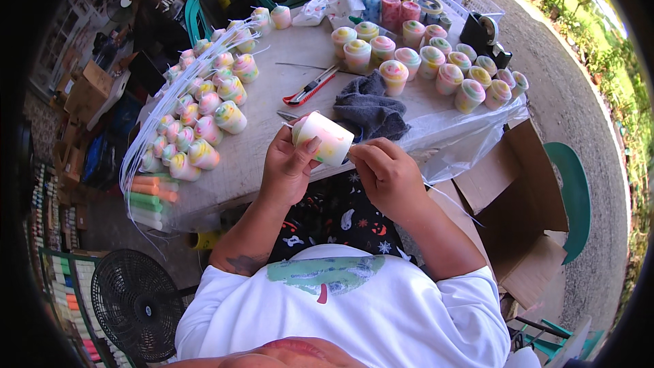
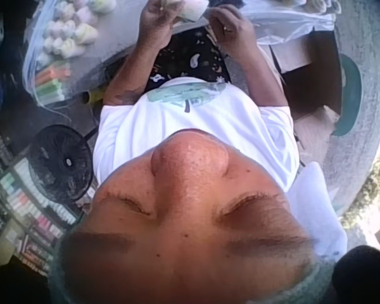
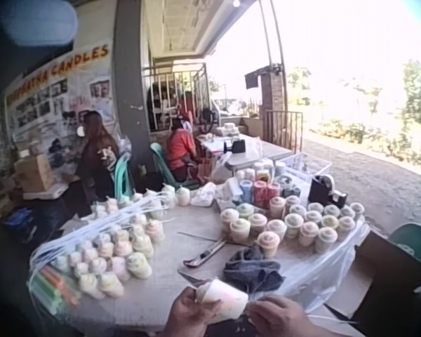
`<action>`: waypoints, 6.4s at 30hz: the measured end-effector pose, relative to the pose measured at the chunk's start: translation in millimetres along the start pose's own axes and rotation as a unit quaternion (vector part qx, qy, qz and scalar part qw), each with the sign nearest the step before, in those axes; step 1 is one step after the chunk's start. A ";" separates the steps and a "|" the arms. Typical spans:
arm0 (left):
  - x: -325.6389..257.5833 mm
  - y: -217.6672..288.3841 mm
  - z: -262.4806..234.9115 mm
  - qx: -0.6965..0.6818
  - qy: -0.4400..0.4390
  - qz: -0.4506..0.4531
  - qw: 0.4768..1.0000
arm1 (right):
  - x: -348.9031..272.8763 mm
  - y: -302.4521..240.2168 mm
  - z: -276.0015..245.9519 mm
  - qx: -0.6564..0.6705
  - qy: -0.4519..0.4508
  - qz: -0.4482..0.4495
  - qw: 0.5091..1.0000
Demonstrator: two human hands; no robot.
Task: The person inserts a wick into the center of a small, multicolored cylindrical candle, trims the excess wick with scissors, and places the finished candle on the table. They repeat this process with several candles, using a cloth to wipe the work surface between items.
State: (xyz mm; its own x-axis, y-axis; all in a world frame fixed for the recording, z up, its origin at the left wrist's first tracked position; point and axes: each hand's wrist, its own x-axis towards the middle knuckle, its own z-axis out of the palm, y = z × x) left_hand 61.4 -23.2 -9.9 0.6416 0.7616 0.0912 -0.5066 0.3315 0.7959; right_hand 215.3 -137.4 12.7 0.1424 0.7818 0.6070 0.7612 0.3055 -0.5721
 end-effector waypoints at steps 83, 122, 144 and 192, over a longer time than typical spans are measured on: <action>-56.6 -6.1 -42.5 0.307 -0.047 0.091 0.946 | -48.9 -3.3 83.3 0.285 -0.200 0.145 0.926; -55.9 11.7 -27.0 0.559 -0.001 0.299 0.774 | 4.2 -29.2 47.0 0.477 -0.089 0.184 0.855; -56.3 -2.9 -28.7 0.455 0.038 0.223 0.861 | -0.7 -28.7 64.1 0.574 -0.014 0.207 0.792; -62.0 38.0 -32.6 0.661 -0.003 0.310 0.683 | 36.5 -62.4 5.1 -0.170 -0.168 -0.249 0.938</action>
State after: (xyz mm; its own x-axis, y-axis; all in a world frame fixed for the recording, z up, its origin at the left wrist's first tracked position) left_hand -16.4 -39.7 -4.9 0.5439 0.5238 0.6557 0.2790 -0.8497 0.4474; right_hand 169.8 -125.1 67.7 -0.4490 0.7329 0.5112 0.8464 0.5321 -0.0195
